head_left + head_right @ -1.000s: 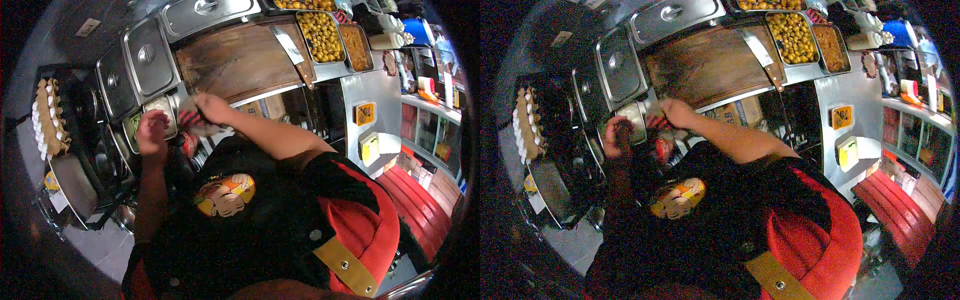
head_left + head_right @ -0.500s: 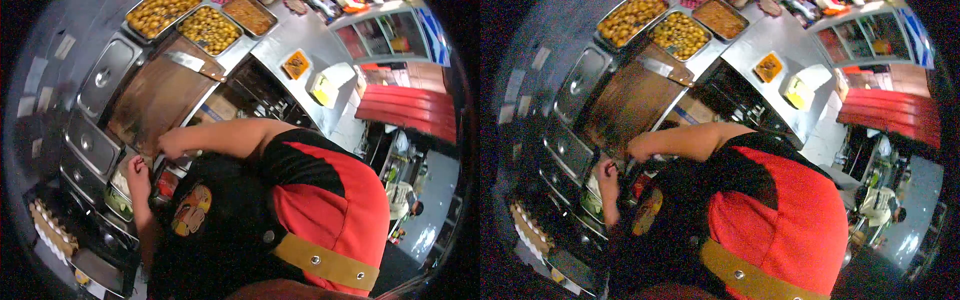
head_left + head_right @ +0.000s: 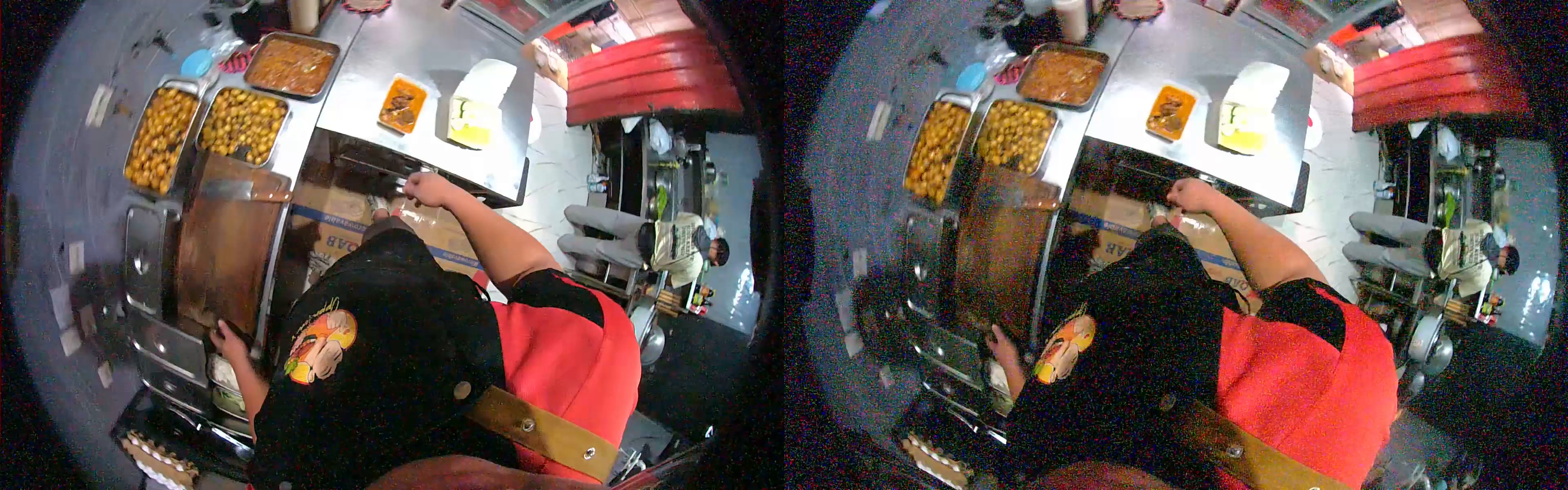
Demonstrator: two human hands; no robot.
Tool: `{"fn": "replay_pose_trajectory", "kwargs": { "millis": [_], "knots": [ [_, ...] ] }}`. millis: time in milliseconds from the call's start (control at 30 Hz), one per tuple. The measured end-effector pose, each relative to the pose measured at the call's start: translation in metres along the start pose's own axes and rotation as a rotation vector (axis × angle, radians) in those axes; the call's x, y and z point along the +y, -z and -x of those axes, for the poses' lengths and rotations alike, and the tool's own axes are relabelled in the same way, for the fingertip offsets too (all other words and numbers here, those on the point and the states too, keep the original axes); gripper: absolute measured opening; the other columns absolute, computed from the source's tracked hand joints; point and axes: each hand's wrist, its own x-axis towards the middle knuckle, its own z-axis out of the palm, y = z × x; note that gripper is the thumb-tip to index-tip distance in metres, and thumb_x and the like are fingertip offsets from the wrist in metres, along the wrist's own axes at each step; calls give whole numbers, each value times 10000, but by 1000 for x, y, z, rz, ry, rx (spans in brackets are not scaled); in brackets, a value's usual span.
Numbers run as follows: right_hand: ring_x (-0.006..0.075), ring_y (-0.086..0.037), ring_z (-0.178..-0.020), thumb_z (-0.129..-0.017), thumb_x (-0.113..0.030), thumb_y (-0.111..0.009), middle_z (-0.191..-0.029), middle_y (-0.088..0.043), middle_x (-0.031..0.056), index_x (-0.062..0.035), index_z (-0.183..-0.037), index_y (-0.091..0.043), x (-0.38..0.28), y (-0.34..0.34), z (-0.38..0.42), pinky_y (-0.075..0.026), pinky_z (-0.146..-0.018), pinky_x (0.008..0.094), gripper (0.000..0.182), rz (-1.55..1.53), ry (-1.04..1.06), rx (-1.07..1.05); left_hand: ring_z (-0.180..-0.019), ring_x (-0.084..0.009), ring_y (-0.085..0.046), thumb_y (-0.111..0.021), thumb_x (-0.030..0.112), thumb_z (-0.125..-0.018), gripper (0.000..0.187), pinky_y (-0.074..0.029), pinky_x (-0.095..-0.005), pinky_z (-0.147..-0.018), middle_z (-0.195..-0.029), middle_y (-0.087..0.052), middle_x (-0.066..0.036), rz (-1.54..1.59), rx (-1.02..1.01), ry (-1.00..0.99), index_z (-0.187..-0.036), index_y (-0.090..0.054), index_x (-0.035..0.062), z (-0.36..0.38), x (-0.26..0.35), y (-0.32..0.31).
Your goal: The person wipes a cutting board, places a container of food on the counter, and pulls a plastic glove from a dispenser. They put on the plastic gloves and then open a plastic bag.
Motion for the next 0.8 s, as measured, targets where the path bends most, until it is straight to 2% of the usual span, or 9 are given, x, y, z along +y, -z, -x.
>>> {"fn": "replay_pose_trajectory", "kwargs": {
  "millis": [167,233,333,400,500,533,567,667,800],
  "knots": [
    [142,-647,-645,-1000,-254,-566,-857,-686,60,-40,-1057,-619,53,41,-50,-531,-572,298,228,-664,-128,31,-1138,-425,-605,-598,444,-1012,613,-490,-457,-972,-1293,-611,-270,-427,310,-280,-1356,-540,-61,37,111,-18],
    [144,-647,-649,-1001,-255,-564,-861,-688,57,-40,-1061,-619,64,63,-59,-531,-572,300,230,-624,-127,-19,-1008,-383,-643,-590,351,-1035,421,-509,-436,-924,-1109,-676,-188,-197,121,-476,-1222,-627,-24,48,161,-31],
    [152,-652,-673,-1006,-276,-565,-894,-693,61,-46,-1074,-617,88,86,-59,-535,-572,309,246,-558,-106,-105,-912,-126,-607,-606,259,-1038,262,-518,-277,-789,-1027,-652,-46,209,-291,-422,-1116,-656,14,59,225,-107],
    [158,-657,-693,-1010,-297,-569,-922,-695,66,-50,-1083,-615,108,102,-50,-538,-574,316,261,-533,-91,-141,-894,-127,-620,-615,239,-1032,242,-523,-273,-772,-1007,-661,-23,86,-566,-491,-1106,-667,14,85,293,-158],
    [216,-697,-798,-993,-413,-582,-999,-691,113,-25,-1108,-611,150,109,-25,-589,-642,374,405,-983,-214,-207,-854,-154,-646,-631,199,-998,215,-515,-303,-770,-947,-693,-79,-28,-815,-713,-1058,-675,-3,126,374,-243],
    [229,-692,-836,-999,-430,-576,-1034,-686,120,-35,-1144,-592,169,108,-26,-596,-684,392,421,-1197,-219,-224,-845,-152,-657,-623,210,-1004,217,-525,-305,-747,-954,-694,-70,34,-919,-705,-1072,-672,9,131,384,-273],
    [241,-687,-874,-1005,-447,-570,-1069,-680,126,-46,-1181,-572,181,105,-27,-603,-726,410,438,-1413,-223,-242,-825,-147,-669,-612,231,-1013,226,-539,-303,-723,-982,-702,-69,111,-1041,-452,-1107,-657,31,140,394,-302],
    [255,-668,-842,-1013,-438,-558,-1037,-674,126,-39,-1198,-551,188,118,-26,-593,-744,424,439,-1528,-226,-114,-872,-220,-713,-554,292,-1049,320,-567,-345,-775,-1101,-717,-122,61,-1205,-82,-1236,-574,32,156,419,-365],
    [267,-662,-806,-1020,-388,-522,-1013,-664,150,-7,-1185,-544,197,132,-38,-591,-708,430,416,-1515,-313,39,-838,-198,-677,-518,259,-1065,245,-575,-355,-770,-1091,-714,-127,239,-1227,83,-1184,-574,52,176,439,-412]
  ]
}}
